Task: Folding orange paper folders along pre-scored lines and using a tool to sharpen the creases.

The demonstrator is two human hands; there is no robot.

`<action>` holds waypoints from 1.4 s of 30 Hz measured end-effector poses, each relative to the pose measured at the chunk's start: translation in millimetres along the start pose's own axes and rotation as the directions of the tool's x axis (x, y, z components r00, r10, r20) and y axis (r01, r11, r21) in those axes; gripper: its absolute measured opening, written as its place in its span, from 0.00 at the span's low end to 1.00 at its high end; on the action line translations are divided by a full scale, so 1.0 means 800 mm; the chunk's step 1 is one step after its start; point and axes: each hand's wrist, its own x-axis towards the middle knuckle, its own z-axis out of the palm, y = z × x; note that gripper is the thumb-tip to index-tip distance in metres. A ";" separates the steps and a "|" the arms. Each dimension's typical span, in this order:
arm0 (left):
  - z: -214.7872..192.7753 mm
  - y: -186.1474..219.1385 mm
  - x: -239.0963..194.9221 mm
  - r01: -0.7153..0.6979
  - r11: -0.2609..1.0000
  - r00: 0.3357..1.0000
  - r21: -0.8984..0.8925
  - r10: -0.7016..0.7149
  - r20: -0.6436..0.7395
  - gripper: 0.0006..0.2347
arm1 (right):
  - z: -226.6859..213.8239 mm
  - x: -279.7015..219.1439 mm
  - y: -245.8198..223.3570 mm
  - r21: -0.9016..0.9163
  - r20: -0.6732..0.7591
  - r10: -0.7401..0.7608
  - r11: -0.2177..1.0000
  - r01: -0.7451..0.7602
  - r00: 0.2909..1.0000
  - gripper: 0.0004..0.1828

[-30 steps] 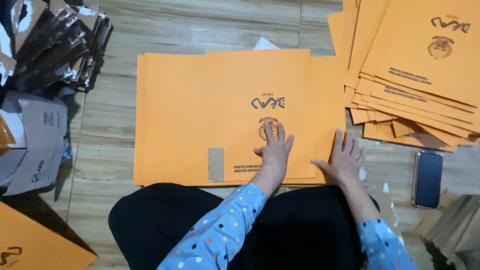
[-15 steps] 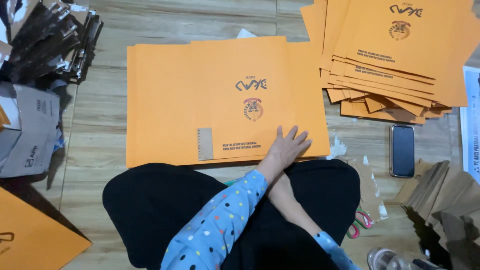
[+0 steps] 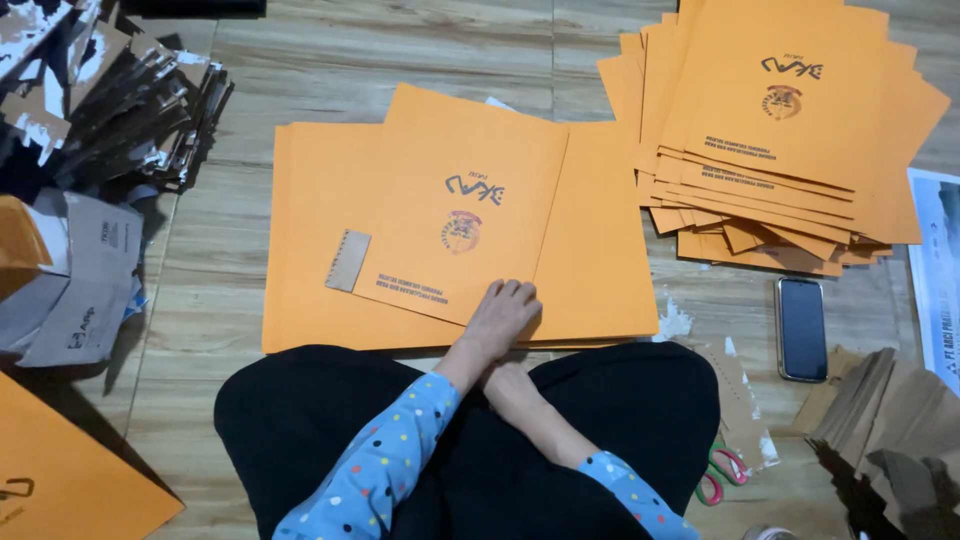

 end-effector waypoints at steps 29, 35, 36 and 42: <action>-0.090 -0.019 0.039 0.499 0.858 0.741 0.124 -0.496 0.453 0.41 | -0.231 0.150 0.259 -0.057 -0.581 0.358 0.878 -0.475 0.731 0.09; -0.074 -0.024 0.042 0.476 0.866 0.737 0.153 -0.488 0.468 0.49 | -0.223 0.229 0.374 0.097 -0.504 0.537 0.814 -0.573 0.676 0.11; -0.069 -0.024 0.040 0.461 0.868 0.751 0.186 -0.493 0.440 0.49 | -0.216 0.237 0.394 0.241 -0.423 0.622 0.778 -0.580 0.659 0.12; -0.018 -0.037 0.035 0.468 0.867 0.783 0.171 -0.497 0.375 0.32 | -0.216 0.167 0.278 0.169 -0.517 0.478 0.870 -0.463 0.710 0.12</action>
